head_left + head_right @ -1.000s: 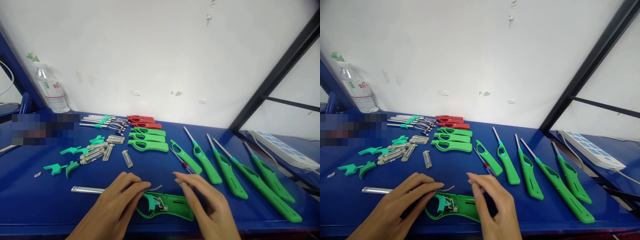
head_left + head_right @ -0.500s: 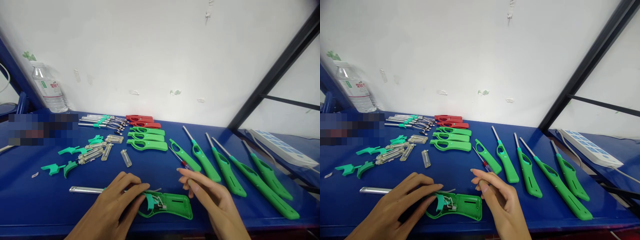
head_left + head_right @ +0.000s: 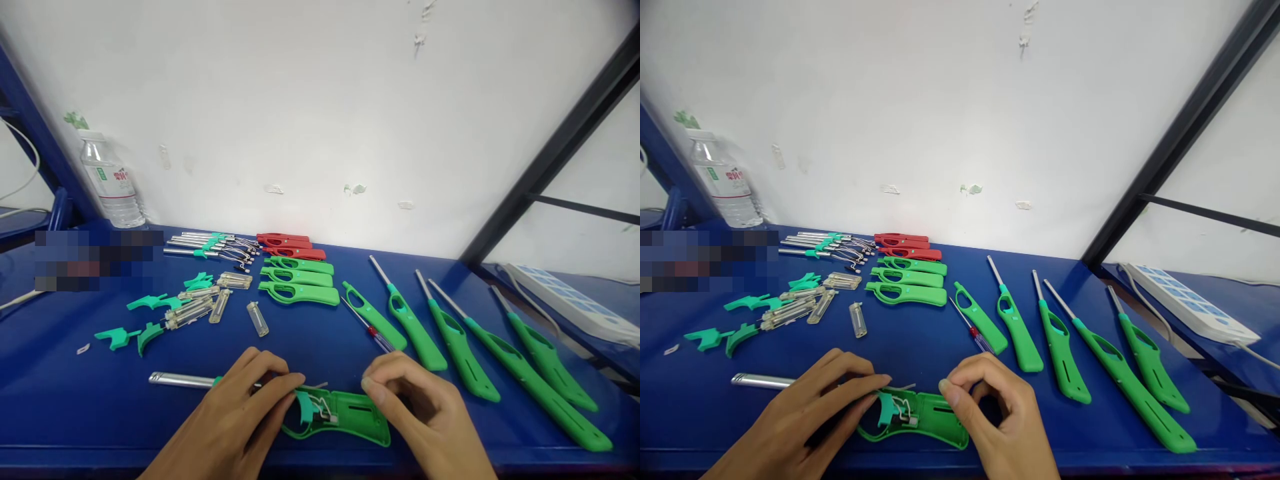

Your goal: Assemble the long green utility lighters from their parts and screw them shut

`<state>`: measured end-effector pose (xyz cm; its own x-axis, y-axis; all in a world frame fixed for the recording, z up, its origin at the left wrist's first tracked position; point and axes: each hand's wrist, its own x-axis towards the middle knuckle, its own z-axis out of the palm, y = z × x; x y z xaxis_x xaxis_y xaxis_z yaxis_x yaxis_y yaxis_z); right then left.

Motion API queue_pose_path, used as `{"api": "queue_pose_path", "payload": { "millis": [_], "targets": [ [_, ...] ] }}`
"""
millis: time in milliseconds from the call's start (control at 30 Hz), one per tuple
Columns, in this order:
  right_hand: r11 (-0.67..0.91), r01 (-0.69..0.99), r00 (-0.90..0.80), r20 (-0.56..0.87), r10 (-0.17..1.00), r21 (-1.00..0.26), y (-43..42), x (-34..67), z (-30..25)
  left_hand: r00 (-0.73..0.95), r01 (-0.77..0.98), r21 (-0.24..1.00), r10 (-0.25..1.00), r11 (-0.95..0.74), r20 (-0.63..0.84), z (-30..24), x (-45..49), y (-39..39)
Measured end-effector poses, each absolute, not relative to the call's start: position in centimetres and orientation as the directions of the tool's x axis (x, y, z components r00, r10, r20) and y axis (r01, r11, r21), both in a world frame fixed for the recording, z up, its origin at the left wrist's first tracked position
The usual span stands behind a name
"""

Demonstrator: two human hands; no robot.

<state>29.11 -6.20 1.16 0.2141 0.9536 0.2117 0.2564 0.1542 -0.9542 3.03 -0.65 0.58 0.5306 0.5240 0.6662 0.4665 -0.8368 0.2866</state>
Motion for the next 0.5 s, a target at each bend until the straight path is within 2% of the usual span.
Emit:
{"api": "queue_pose_path", "payload": {
  "millis": [100,333,433,500],
  "targets": [
    [0.199,0.348,0.160,0.268,0.950,-0.916,-6.1,29.5,1.1,0.536,0.467,0.260,0.504,-0.845,0.677,0.5,3.0,-0.6],
    [0.265,0.523,0.086,0.359,0.929,-0.810,-5.9,30.0,0.9,0.485,0.489,0.304,0.544,-0.818,0.685,0.7,2.3,-0.5],
    [0.301,0.631,0.030,0.410,0.912,-0.715,-5.7,29.2,1.1,0.434,0.572,0.267,0.563,-0.775,0.704,1.8,-0.3,1.8],
    [0.358,0.709,-0.077,0.438,0.896,-0.608,-5.5,28.2,1.3,0.441,0.668,0.224,0.620,-0.710,0.649,2.6,-3.0,4.0]
  ]
}}
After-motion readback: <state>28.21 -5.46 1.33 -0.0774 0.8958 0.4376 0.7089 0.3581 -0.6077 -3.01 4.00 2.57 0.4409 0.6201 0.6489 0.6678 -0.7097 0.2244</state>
